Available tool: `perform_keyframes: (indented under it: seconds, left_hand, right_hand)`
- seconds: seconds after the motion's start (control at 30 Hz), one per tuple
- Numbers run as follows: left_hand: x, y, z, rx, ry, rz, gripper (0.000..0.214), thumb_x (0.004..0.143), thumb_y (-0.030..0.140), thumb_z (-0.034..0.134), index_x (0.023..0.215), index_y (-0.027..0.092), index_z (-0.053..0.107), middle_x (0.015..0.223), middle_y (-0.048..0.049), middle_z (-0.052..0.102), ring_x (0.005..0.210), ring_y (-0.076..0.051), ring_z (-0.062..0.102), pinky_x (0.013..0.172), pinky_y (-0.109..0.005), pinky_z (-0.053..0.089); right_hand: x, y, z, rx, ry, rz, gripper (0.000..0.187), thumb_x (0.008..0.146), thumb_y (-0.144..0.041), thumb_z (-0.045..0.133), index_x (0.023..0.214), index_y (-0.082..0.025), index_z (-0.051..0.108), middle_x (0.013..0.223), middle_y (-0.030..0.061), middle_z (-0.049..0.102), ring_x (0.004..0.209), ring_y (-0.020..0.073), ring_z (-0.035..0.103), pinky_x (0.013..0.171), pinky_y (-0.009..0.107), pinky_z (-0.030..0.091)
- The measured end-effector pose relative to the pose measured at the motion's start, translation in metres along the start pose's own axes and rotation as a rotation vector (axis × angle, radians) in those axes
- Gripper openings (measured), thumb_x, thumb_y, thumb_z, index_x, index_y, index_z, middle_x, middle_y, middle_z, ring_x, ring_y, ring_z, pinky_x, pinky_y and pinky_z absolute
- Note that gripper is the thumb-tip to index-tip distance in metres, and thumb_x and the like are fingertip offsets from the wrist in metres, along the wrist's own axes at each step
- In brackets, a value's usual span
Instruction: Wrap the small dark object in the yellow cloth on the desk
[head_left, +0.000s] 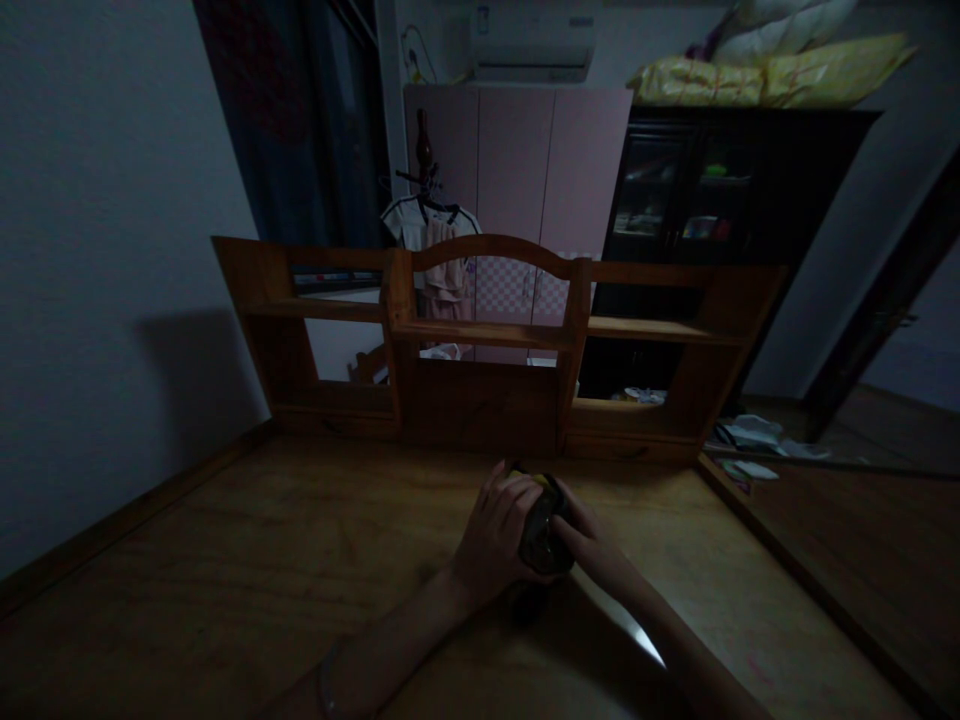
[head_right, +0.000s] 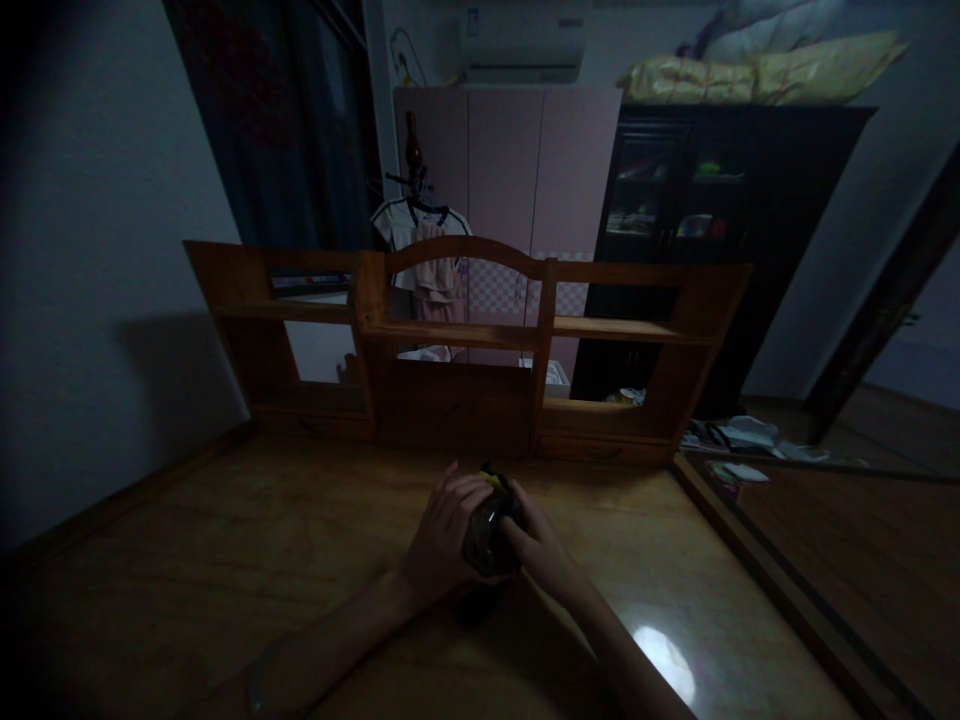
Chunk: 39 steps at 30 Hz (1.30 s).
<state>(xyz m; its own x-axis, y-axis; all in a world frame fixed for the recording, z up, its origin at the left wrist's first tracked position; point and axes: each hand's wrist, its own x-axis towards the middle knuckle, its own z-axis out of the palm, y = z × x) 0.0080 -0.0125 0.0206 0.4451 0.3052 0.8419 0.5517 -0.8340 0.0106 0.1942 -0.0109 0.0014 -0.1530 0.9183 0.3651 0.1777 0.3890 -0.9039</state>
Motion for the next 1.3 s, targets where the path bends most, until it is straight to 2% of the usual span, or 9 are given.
perform_keyframes:
  seconds: [0.17, 0.3, 0.5, 0.7, 0.8, 0.9, 1.07, 1.3]
  left_hand:
    - [0.002, 0.0, -0.002, -0.018, -0.036, -0.018, 0.08, 0.072, 0.052, 0.068, 0.133, 0.011, 0.038, 0.13, -0.0181, 0.052, 0.127, -0.031, 0.045, 0.114, -0.057, 0.026]
    - [0.002, -0.003, -0.001, -0.036, -0.051, -0.009, 0.077, 0.074, 0.052, 0.067, 0.133, 0.011, 0.037, 0.134, -0.0179, 0.05, 0.13, -0.03, 0.043, 0.114, -0.056, 0.026]
    - [0.001, -0.003, 0.002, -0.066, -0.044, -0.014, 0.073, 0.077, 0.051, 0.065, 0.133, 0.014, 0.036, 0.135, -0.0172, 0.051, 0.129, -0.03, 0.044, 0.114, -0.057, 0.027]
    - [0.003, -0.001, 0.002, -0.073, -0.03, -0.025, 0.071, 0.076, 0.045, 0.068, 0.131, 0.015, 0.036, 0.13, -0.0161, 0.054, 0.127, -0.028, 0.046, 0.113, -0.057, 0.027]
    - [0.002, 0.0, 0.001, -0.083, -0.032, -0.031, 0.071, 0.076, 0.042, 0.069, 0.132, 0.015, 0.036, 0.128, -0.0156, 0.054, 0.127, -0.028, 0.047, 0.113, -0.057, 0.027]
    - [0.002, 0.0, 0.001, -0.114, -0.025, -0.015, 0.07, 0.076, 0.04, 0.069, 0.131, 0.015, 0.035, 0.133, -0.0174, 0.049, 0.13, -0.028, 0.044, 0.112, -0.058, 0.029]
    - [0.006, -0.002, -0.003, -0.161, -0.081, 0.074, 0.07, 0.078, 0.039, 0.07, 0.131, 0.014, 0.031, 0.145, -0.0215, 0.036, 0.138, -0.029, 0.033, 0.11, -0.056, 0.034]
    - [0.004, -0.006, -0.002, -0.199, -0.071, 0.09, 0.079, 0.073, 0.043, 0.073, 0.133, 0.015, 0.031, 0.133, -0.0183, 0.049, 0.133, -0.03, 0.04, 0.108, -0.058, 0.037]
  right_hand:
    - [-0.002, 0.002, 0.001, -0.024, 0.001, -0.002, 0.055, 0.087, -0.039, 0.056, 0.139, -0.026, 0.045, 0.142, 0.0041, 0.05, 0.134, 0.0234, 0.04, 0.114, 0.045, 0.027]
    - [-0.003, 0.0, 0.0, -0.045, -0.02, -0.036, 0.053, 0.088, -0.036, 0.054, 0.139, -0.025, 0.045, 0.141, 0.0057, 0.05, 0.133, 0.0236, 0.042, 0.113, 0.044, 0.03]
    - [-0.005, 0.003, -0.001, -0.17, 0.039, -0.074, 0.051, 0.089, -0.03, 0.05, 0.139, -0.023, 0.043, 0.14, 0.0086, 0.05, 0.131, 0.0249, 0.044, 0.111, 0.046, 0.033]
    - [-0.004, -0.01, 0.001, -0.298, 0.0, -0.167, 0.048, 0.09, -0.02, 0.045, 0.137, -0.022, 0.039, 0.128, 0.01, 0.059, 0.114, 0.0236, 0.058, 0.099, 0.04, 0.045]
    - [-0.004, -0.019, 0.002, -0.338, 0.001, -0.2, 0.046, 0.088, -0.016, 0.044, 0.133, -0.022, 0.042, 0.116, 0.009, 0.064, 0.1, 0.0221, 0.063, 0.088, 0.035, 0.05]
    - [-0.005, -0.024, 0.001, -0.371, -0.026, -0.214, 0.045, 0.087, -0.014, 0.043, 0.131, -0.022, 0.043, 0.108, 0.0083, 0.066, 0.09, 0.021, 0.065, 0.079, 0.032, 0.051]
    - [-0.007, -0.019, 0.0, -0.384, -0.021, -0.236, 0.05, 0.086, -0.015, 0.044, 0.136, -0.02, 0.04, 0.119, 0.0117, 0.063, 0.101, 0.024, 0.063, 0.086, 0.035, 0.05]
    - [-0.008, -0.023, 0.003, -0.369, -0.041, -0.246, 0.047, 0.086, -0.013, 0.044, 0.132, -0.022, 0.042, 0.116, 0.01, 0.065, 0.098, 0.0228, 0.063, 0.084, 0.034, 0.049]
